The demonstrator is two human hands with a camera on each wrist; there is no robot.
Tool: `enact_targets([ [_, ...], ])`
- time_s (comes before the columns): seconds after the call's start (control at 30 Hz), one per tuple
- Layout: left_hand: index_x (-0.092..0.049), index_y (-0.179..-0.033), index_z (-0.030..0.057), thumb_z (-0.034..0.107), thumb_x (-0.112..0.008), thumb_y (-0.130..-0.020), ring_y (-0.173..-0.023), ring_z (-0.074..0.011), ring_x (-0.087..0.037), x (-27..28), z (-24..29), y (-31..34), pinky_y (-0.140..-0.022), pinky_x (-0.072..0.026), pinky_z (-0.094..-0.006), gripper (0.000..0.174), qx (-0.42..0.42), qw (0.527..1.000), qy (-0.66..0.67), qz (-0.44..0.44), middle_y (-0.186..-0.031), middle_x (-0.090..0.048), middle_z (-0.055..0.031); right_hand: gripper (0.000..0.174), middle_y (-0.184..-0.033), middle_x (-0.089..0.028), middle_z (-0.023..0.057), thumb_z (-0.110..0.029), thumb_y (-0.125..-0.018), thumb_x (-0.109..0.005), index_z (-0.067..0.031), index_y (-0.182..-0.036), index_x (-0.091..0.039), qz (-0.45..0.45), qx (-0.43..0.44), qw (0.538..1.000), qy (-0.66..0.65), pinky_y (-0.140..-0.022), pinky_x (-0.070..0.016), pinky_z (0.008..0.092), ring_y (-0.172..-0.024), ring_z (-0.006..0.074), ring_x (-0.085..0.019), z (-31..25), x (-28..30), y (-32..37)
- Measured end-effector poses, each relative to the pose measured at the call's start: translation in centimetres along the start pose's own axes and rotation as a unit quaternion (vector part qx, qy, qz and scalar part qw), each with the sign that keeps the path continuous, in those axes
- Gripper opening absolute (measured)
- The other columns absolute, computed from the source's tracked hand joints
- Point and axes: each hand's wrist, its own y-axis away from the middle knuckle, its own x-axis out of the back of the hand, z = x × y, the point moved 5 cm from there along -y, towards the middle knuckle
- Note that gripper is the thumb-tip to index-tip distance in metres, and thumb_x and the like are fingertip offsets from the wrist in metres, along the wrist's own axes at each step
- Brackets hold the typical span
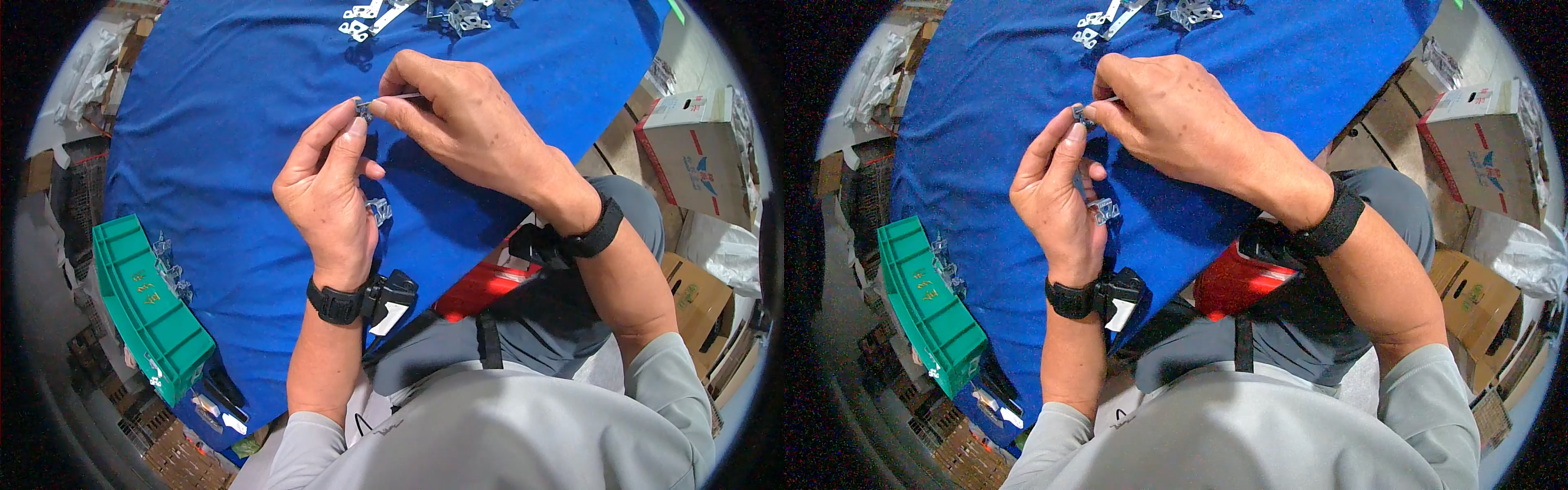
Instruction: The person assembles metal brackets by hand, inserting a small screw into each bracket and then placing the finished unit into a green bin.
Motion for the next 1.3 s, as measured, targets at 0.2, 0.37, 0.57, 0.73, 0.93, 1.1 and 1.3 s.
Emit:
enact_targets([
  [0.2, -0.07, -0.109, -0.003, -0.002, -0.067, -0.089, -0.073, -0.0098, -0.064, 0.0, -0.1, -0.1, -0.052, -0.0532, -0.0197, 0.02, -0.005, 1.0, 0.002, -0.001, -0.093, -0.071, -0.0106, 0.025, -0.069, -0.062, 0.0191, -0.025, -0.09, -0.063, -0.001, -0.082, -0.06, -0.036, -0.028, 0.999, 0.021, -0.059, -0.0475, 0.0477, -0.067, 0.0393, -0.063, 0.3, 0.0, 0.0],
  [0.37, -0.07, -0.109, -0.0026, -0.002, -0.067, -0.089, -0.073, -0.0097, -0.064, -0.1, 0.0, 0.0, -0.051, -0.0536, -0.0197, 0.02, -0.004, 1.0, 0.006, -0.001, -0.093, -0.071, -0.0105, 0.024, -0.068, -0.062, 0.0178, -0.023, -0.09, -0.064, -0.0005, -0.084, -0.059, 0.02, 0.029, 0.999, -0.003, -0.058, -0.0481, 0.0474, -0.066, 0.0389, -0.063, -0.2, 0.2, 0.1],
  [0.57, -0.07, -0.109, -0.0025, -0.001, -0.067, -0.089, -0.072, -0.0096, -0.064, -0.1, -0.1, -0.1, -0.051, -0.0537, -0.0197, 0.02, -0.003, 1.0, 0.008, 0.003, -0.093, -0.071, -0.0102, 0.02, -0.069, -0.062, 0.0167, -0.021, -0.088, -0.065, -0.002, -0.089, -0.06, -0.018, 0.005, 1.0, 0.008, -0.059, -0.0491, 0.047, -0.069, 0.0386, -0.064, 0.1, 0.0, 0.1],
  [0.73, -0.07, -0.108, -0.0026, -0.002, -0.067, -0.089, -0.075, -0.01, -0.065, -0.1, 0.0, -0.1, -0.052, -0.054, -0.0197, 0.02, -0.013, 1.0, 0.004, 0.003, -0.095, -0.071, -0.0105, 0.018, -0.074, -0.062, 0.0168, -0.02, -0.087, -0.065, -0.0025, -0.089, -0.06, 0.026, 0.016, 0.999, 0.019, -0.061, -0.049, 0.0464, -0.072, 0.038, -0.063, 0.3, 0.4, 0.0],
  [0.93, -0.041, -0.14, -0.0033, -0.003, -0.066, -0.088, -0.086, -0.0141, -0.068, -0.6, 0.1, -0.3, -0.053, -0.0562, -0.0215, 0.058, -0.024, 0.994, 0.067, -0.08, -0.112, -0.065, -0.0172, 0.014, -0.081, -0.061, 0.0144, -0.017, -0.088, -0.064, -0.0052, -0.091, -0.057, 0.026, 0.113, 0.992, -0.053, -0.068, -0.0487, 0.0434, -0.08, 0.035, -0.062, -0.7, 0.1, -0.2],
  [1.1, -0.033, -0.143, -0.0031, 0.011, -0.055, -0.097, -0.095, -0.0217, -0.068, -0.7, 0.4, -0.3, -0.063, -0.062, -0.0298, 0.053, 0.007, 0.993, 0.063, -0.096, -0.119, -0.06, -0.0215, 0.015, -0.081, -0.06, 0.014, -0.018, -0.088, -0.064, -0.0062, -0.092, -0.056, -0.013, 0.106, 0.994, -0.039, -0.069, -0.0478, 0.0436, -0.08, 0.0343, -0.061, -0.6, -0.3, -0.1],
  [1.3, -0.039, -0.139, -0.0017, 0.056, -0.036, -0.1, -0.11, -0.0394, -0.063, -0.6, -0.5, -0.6, -0.08, -0.0616, -0.0457, 0.07, 0.11, 0.939, 0.287, -0.152, -0.13, -0.054, -0.0254, 0.014, -0.076, -0.063, 0.0142, -0.016, -0.092, -0.063, -0.003, -0.094, -0.059, 0.038, 0.04, 0.993, -0.106, -0.062, -0.0492, 0.0399, -0.072, 0.0311, -0.064, -0.1, 0.1, -0.2],
])
